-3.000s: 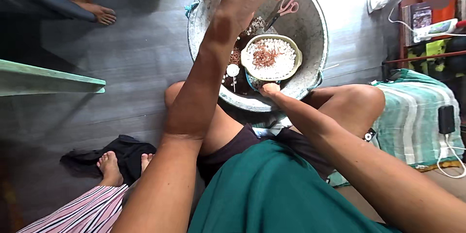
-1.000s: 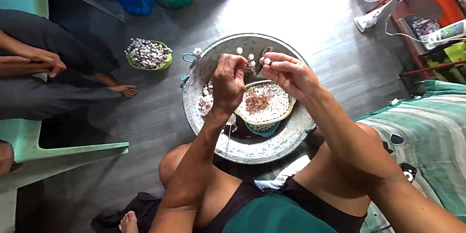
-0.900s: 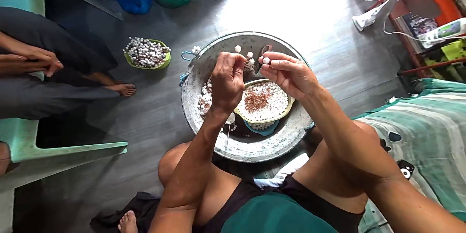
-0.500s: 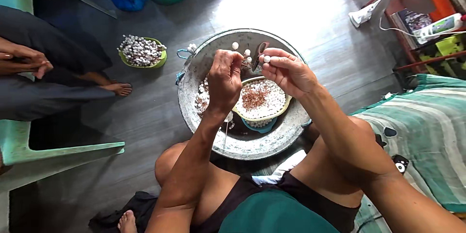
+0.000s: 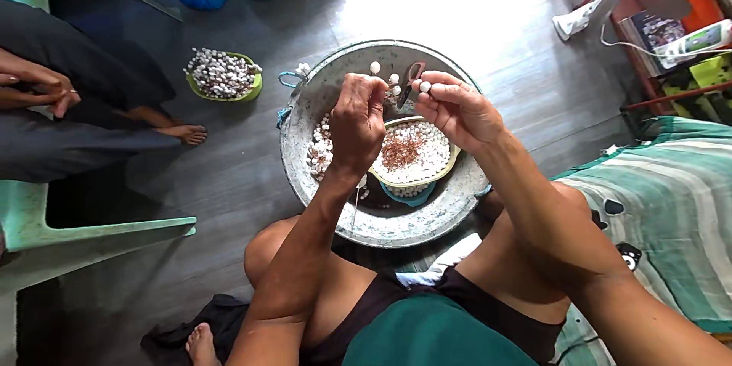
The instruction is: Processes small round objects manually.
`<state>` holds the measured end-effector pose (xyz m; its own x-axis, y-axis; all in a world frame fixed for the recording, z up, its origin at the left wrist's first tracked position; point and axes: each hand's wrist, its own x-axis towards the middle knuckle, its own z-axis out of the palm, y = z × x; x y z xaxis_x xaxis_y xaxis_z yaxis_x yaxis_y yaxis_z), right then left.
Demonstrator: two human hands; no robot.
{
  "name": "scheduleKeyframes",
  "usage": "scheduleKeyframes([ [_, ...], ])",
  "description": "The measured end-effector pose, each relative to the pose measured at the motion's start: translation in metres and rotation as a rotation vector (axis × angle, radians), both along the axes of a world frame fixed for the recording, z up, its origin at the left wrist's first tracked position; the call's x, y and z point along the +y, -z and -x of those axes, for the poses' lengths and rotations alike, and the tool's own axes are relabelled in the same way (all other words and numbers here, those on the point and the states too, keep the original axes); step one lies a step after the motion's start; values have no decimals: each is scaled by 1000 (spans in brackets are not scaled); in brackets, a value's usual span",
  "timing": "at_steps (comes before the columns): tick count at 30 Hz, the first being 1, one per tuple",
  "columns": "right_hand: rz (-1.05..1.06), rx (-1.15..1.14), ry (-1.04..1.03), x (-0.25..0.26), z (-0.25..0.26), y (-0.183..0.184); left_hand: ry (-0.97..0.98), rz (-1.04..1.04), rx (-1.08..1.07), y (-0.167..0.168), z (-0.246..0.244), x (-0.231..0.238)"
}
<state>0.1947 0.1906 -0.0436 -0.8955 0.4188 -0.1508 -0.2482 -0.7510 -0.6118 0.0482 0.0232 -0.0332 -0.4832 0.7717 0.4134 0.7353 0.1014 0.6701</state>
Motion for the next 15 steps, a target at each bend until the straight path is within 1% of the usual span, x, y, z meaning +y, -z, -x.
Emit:
scheduleKeyframes([
  [11,1,-21,8,-3,1,-1,-18,1,-1,2,-2,2],
  [13,-12,-33,15,-3,1,-1,-20,-11,-52,0,-3,3],
  [15,-10,-25,15,-4,1,-1,-28,-32,-177,-2,-4,3],
])
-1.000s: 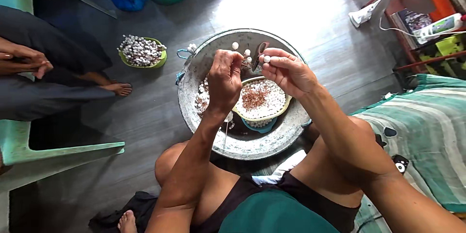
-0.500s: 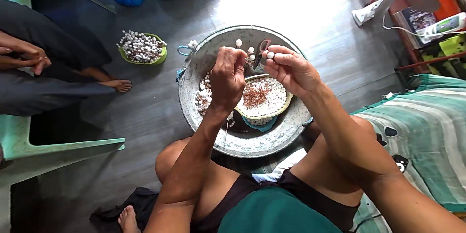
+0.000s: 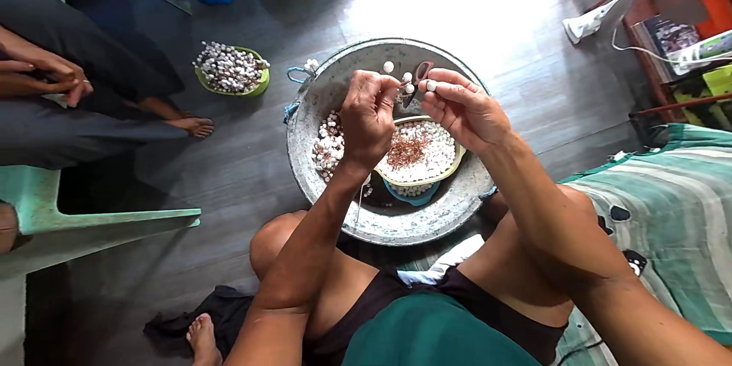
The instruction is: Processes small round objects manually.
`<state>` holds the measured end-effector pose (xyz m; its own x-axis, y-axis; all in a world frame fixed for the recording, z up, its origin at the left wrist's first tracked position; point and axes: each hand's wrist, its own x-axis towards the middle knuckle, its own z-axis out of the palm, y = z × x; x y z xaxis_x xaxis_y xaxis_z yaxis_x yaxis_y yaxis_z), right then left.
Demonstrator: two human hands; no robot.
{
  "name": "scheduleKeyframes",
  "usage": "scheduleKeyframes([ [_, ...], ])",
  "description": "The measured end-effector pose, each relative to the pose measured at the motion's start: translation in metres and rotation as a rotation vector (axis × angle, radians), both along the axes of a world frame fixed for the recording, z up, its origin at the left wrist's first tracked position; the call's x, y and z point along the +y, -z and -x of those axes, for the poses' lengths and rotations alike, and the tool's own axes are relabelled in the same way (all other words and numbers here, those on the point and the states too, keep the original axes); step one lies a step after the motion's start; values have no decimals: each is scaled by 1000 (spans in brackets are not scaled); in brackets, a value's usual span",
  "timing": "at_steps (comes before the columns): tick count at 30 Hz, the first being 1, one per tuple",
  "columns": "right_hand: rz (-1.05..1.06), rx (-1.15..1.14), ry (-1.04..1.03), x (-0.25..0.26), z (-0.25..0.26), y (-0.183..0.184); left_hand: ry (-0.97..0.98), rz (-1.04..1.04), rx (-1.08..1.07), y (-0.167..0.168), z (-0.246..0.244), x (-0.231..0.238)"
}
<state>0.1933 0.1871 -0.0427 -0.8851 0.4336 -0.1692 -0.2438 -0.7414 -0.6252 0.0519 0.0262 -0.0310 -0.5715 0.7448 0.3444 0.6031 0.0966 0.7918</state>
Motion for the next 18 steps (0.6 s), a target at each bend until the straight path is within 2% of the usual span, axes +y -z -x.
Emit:
scheduleKeyframes([
  [3,8,-17,16,0,0,-1,13,-32,-227,1,5,4],
  [5,1,-7,19,0,-1,-1,4,-61,-283,4,10,14],
  [7,-5,-32,36,0,-1,-2,5,-69,-250,4,10,16],
  [14,26,-36,49,0,-2,-2,36,31,70,3,0,-2],
  [18,57,-51,56,-1,-2,-3,26,32,116,4,0,0],
])
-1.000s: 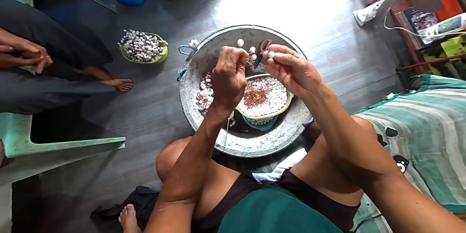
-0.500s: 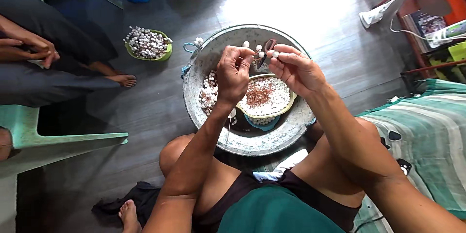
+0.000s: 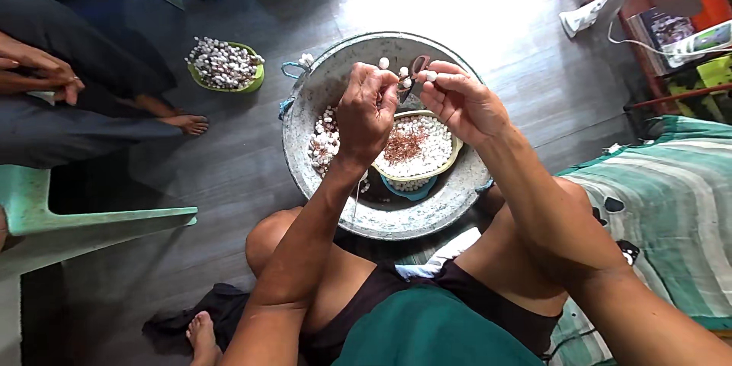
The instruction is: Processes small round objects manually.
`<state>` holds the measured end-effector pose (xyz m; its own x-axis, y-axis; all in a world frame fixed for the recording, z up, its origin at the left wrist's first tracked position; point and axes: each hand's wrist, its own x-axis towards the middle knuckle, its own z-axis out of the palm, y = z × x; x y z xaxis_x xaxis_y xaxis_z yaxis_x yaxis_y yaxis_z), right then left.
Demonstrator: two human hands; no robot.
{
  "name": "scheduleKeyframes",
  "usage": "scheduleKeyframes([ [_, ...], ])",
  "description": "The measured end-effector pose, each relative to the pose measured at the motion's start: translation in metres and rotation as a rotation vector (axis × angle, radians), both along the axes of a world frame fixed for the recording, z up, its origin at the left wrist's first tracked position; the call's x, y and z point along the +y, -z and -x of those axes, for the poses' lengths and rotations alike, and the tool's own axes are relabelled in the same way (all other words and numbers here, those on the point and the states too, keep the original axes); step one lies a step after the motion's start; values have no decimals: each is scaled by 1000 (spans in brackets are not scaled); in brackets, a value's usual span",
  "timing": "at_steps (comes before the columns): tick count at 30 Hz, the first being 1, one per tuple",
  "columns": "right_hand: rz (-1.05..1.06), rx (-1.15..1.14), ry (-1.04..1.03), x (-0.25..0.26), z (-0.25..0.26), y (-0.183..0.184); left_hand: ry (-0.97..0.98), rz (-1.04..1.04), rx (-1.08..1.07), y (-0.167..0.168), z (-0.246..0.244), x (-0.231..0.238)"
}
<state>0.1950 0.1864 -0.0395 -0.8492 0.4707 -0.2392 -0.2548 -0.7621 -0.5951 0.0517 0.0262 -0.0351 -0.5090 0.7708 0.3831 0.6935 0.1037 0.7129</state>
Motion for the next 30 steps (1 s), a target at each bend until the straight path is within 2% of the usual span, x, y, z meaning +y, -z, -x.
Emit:
scheduleKeyframes([
  [7,-50,17,1,-1,1,2,-36,-45,41,-1,4,15],
  [20,-468,-90,110,-10,6,6,-78,38,223,-3,-1,14],
  [30,-534,-112,134,-12,8,10,-84,41,268,-1,-1,14],
])
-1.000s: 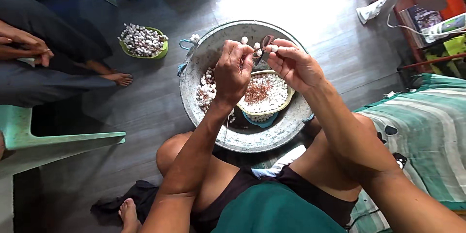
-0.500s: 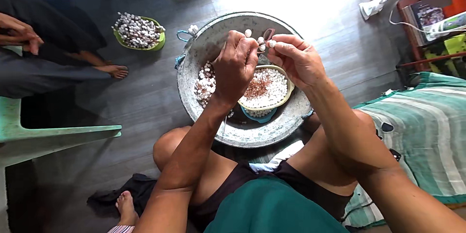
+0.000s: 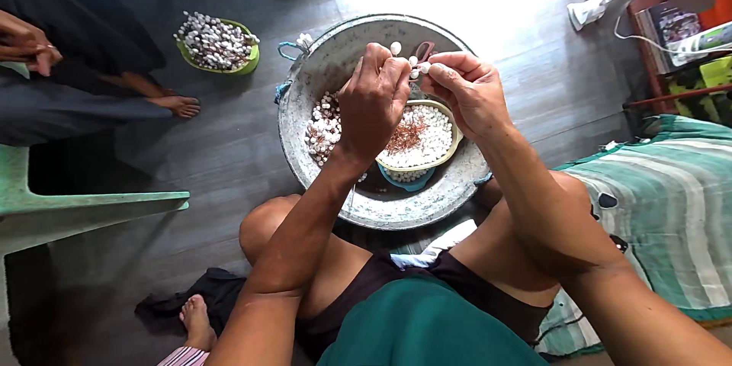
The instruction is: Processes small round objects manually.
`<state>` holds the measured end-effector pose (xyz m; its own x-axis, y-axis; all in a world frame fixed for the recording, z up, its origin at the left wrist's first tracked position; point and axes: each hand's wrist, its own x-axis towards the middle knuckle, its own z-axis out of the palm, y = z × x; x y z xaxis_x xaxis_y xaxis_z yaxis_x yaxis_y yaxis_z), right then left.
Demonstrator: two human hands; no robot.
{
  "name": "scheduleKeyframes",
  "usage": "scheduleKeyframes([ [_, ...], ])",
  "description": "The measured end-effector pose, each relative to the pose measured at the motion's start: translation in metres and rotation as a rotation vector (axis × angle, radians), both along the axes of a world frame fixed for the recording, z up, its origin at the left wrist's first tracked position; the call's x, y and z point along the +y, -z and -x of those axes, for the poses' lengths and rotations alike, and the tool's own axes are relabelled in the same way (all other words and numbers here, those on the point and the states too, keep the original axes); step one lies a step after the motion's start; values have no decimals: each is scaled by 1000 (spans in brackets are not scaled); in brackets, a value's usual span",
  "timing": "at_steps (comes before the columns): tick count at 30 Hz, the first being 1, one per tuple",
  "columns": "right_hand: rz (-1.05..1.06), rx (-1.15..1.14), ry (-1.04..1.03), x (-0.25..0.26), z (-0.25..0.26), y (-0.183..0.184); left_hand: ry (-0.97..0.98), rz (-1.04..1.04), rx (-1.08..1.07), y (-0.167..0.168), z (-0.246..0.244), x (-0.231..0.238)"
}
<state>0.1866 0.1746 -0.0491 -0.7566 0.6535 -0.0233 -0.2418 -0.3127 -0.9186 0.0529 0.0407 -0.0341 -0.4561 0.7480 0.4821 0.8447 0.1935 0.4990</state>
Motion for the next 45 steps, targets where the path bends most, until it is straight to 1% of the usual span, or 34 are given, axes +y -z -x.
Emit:
scheduleKeyframes([
  [17,-74,-20,6,-2,0,0,12,15,1,0,0,0],
  [23,-154,-21,9,-1,0,2,4,36,6,0,-1,0],
  [33,-357,-52,30,-1,-1,3,-2,73,14,1,-2,0],
  [39,-392,-60,35,-1,0,4,-6,85,14,0,-2,0],
  [45,-395,-67,39,0,0,2,38,119,-15,0,-1,-1],
])
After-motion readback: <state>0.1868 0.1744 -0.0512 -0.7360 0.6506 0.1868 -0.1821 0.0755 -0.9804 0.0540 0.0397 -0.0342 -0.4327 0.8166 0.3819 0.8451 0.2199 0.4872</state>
